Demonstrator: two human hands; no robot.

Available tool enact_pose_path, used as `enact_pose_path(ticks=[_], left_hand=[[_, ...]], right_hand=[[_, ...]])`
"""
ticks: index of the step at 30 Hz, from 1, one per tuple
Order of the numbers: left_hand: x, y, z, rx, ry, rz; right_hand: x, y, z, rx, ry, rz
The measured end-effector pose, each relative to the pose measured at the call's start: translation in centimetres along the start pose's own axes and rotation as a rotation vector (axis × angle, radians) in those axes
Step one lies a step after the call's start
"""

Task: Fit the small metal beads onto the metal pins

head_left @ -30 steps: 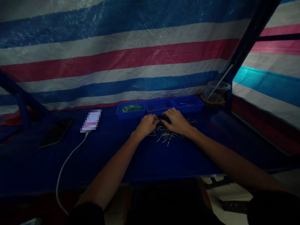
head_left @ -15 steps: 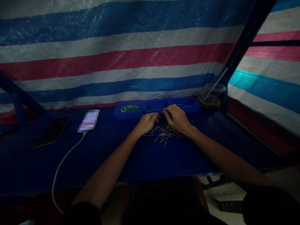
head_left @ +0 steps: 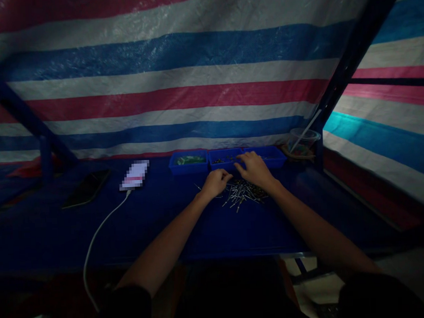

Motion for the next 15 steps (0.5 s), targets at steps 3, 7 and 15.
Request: enact_pose_path(ticks=[3,7,15], left_hand=[[-0.4,0.9,0.7,0.084,0.044,-0.047],[-0.7,1.3,1.0,0.189,0.05,-0.075],[-0.5,0.7,0.5,0.337,0.081,-0.11]], right_hand=[[1.9,-1.8,1.9,-0.065,0.12,0.09],[1.8,-1.4,3.3,-0.07,0.151,0.048],[1.6,-0.8,2.3,-0.139,0.152,0.02]])
Point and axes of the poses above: each hand's wrist, its own x-axis away from the middle knuckle, its own y-axis out of the back of the hand, z = x × y, the point moved 8 cm from there along -x, towards the middle knuckle, and after that the axes turned 1 degree about -y, right-handed, at the moved point
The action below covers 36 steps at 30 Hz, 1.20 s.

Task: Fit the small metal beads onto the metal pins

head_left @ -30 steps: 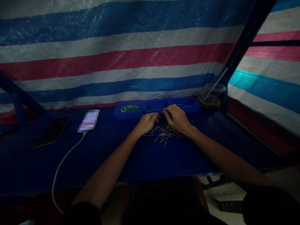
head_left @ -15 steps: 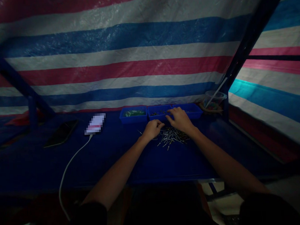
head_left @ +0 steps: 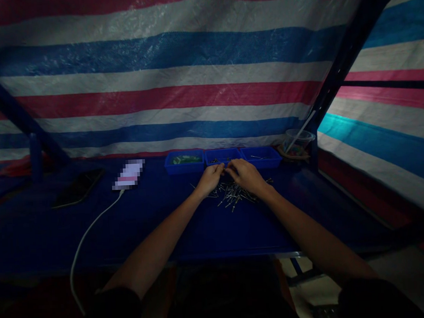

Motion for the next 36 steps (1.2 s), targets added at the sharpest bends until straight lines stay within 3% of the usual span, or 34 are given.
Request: enact_pose_path(ticks=[5,7,11,13,15,19,21,25,30,36], left_hand=[[0.4,-0.2,-1.0,0.02,-0.044,0.046],[0.6,-0.7,-1.9,-0.116,-0.138,0.1],[0.8,-2.5,-3.6,-0.472,-0.383,0.242],[0.7,-3.7,-4.0,-0.564,-0.446,0.339],[0.4,-4.6,-4.1,-0.601,-0.476,0.42],[-0.3,-5.1,-3.7,-0.616,-0.449,0.459],[-0.7,-4.4,-3.3,-0.565,-0.407,0.404],[-1.5,-1.5,-2.2,-0.284,-0.225,0.193],[-1.3,0.4,-0.9,0.007,-0.075,0.0],[-0.9,0.2,-0.9,0.078,-0.049,-0.063]], right_hand=[[0.0,0.9,0.2,-0.001,-0.016,-0.049],[0.0,2.9,0.3,-0.065,-0.03,-0.186],[0.2,8.9,-0.6,-0.148,-0.094,-0.616],[-0.7,10.4,-1.4,-0.09,-0.117,-0.694],[-2.4,9.9,-2.4,0.009,-0.145,-0.588],[-3.2,5.4,-4.8,0.136,-0.261,-0.254],[-2.1,3.3,-4.7,0.116,-0.255,-0.163],[0.1,0.1,-2.1,0.001,-0.157,-0.005],[0.2,0.3,0.1,0.003,-0.144,-0.041],[0.1,0.9,-0.1,-0.08,-0.064,-0.094]])
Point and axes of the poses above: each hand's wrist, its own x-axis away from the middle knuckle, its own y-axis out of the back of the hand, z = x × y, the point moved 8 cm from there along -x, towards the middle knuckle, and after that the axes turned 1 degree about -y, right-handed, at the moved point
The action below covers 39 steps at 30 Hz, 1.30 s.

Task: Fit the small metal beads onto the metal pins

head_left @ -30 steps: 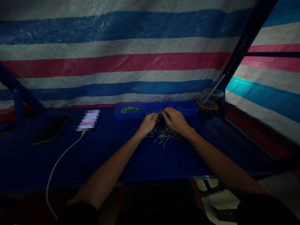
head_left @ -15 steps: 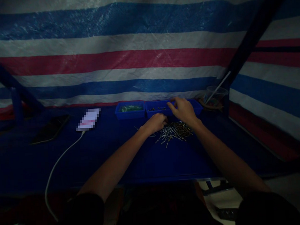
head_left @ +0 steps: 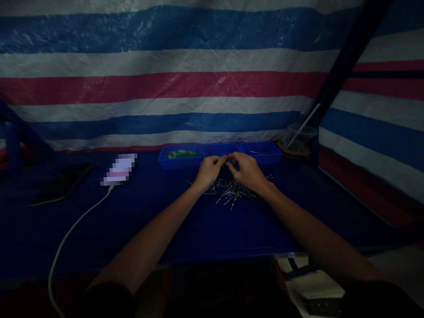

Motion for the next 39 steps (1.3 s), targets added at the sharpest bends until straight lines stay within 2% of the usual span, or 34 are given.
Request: enact_pose_path(ticks=[4,7,9,12,14,15,17,20,22,24,29,33,35,39], left_hand=[[0.4,-0.2,0.1,-0.006,0.043,0.017],[0.8,-0.7,-0.4,-0.113,0.016,0.085],[1.2,-1.4,-1.5,-0.328,-0.114,0.178],[2.1,-2.5,-2.8,-0.652,-0.344,0.301],[2.5,-2.8,-3.3,-0.744,-0.429,0.34],[2.5,-3.0,-3.5,-0.763,-0.451,0.351],[2.5,-3.5,-3.7,-0.783,-0.472,0.371],[2.0,-4.5,-3.7,-0.814,-0.439,0.382],[1.6,-5.0,-3.4,-0.825,-0.397,0.382],[1.4,-5.4,-3.1,-0.807,-0.361,0.395],[1.5,-5.3,-2.2,-0.698,-0.28,0.402],[1.2,-3.6,-1.7,-0.502,-0.178,0.326],[0.9,-2.0,-1.5,-0.29,-0.066,0.252],[0.5,0.6,-0.8,0.335,0.19,0.125]], right_hand=[[-0.2,0.0,0.0,-0.068,0.06,0.049],[-0.4,1.4,-0.2,-0.052,0.017,-0.014],[-0.2,3.5,-0.3,-0.08,-0.017,-0.157],[0.4,7.6,-0.6,-0.166,-0.045,-0.491],[0.5,9.5,-0.9,-0.175,-0.053,-0.663],[0.2,9.8,-1.0,-0.154,-0.053,-0.689],[-1.2,9.1,-1.3,-0.06,-0.057,-0.613],[-3.0,5.4,-2.3,0.133,-0.097,-0.311],[-3.0,3.0,-3.2,0.209,-0.144,-0.136],[-2.3,1.6,-3.9,0.215,-0.184,-0.04],[-1.1,1.0,-4.3,0.083,-0.206,0.03],[-0.9,0.3,-3.5,0.005,-0.154,0.079],[-0.7,-0.1,-2.8,-0.035,-0.109,0.09],[-0.2,-0.3,-0.8,-0.118,0.049,0.076]])
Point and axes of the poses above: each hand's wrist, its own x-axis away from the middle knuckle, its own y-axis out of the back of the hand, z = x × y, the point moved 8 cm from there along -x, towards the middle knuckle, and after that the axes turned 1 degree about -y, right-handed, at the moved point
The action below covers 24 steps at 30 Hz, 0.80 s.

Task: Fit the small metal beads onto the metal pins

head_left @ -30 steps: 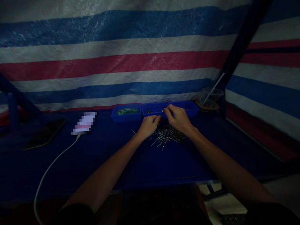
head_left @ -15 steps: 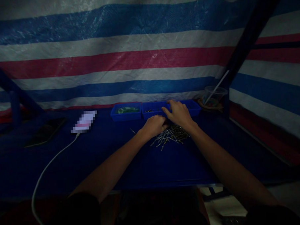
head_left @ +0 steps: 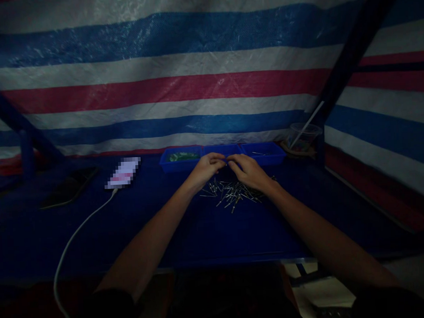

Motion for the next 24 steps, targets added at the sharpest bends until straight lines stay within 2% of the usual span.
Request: enact_pose_path(ticks=[2,4,7,9,11,14,16,18,20,22,24], left_hand=[[0.2,0.3,0.1,0.27,0.084,0.008],[0.4,0.1,0.4,0.441,0.149,0.024],[0.5,-0.5,0.8,0.547,0.196,0.037],[0.5,-0.8,1.0,0.509,0.191,0.047],[0.4,-0.8,1.0,0.331,0.147,0.046],[0.6,-0.9,0.3,-0.183,-0.035,0.032],[1.1,-2.0,-0.2,-0.525,-0.193,0.052],[1.5,-3.5,-0.4,-0.765,-0.319,0.086],[1.5,-4.9,-0.5,-0.932,-0.39,0.097],[1.0,-5.9,-0.3,-1.058,-0.401,0.107],[0.3,-6.4,0.1,-1.129,-0.356,0.144]], right_hand=[[0.1,0.2,0.9,-0.002,0.07,-0.039],[0.2,0.6,1.5,0.025,0.102,-0.106],[0.2,1.4,2.0,0.085,0.114,-0.201],[0.2,2.0,2.3,0.115,0.111,-0.25],[0.4,3.1,2.4,0.116,0.096,-0.325],[1.1,6.3,2.5,0.067,0.055,-0.555],[1.6,9.0,2.2,0.049,-0.003,-0.755],[1.3,10.9,1.7,0.078,-0.084,-0.866],[-0.3,11.3,1.2,0.157,-0.152,-0.784],[-2.4,9.9,0.3,0.275,-0.207,-0.53],[-3.2,7.3,-1.1,0.369,-0.269,-0.245]])
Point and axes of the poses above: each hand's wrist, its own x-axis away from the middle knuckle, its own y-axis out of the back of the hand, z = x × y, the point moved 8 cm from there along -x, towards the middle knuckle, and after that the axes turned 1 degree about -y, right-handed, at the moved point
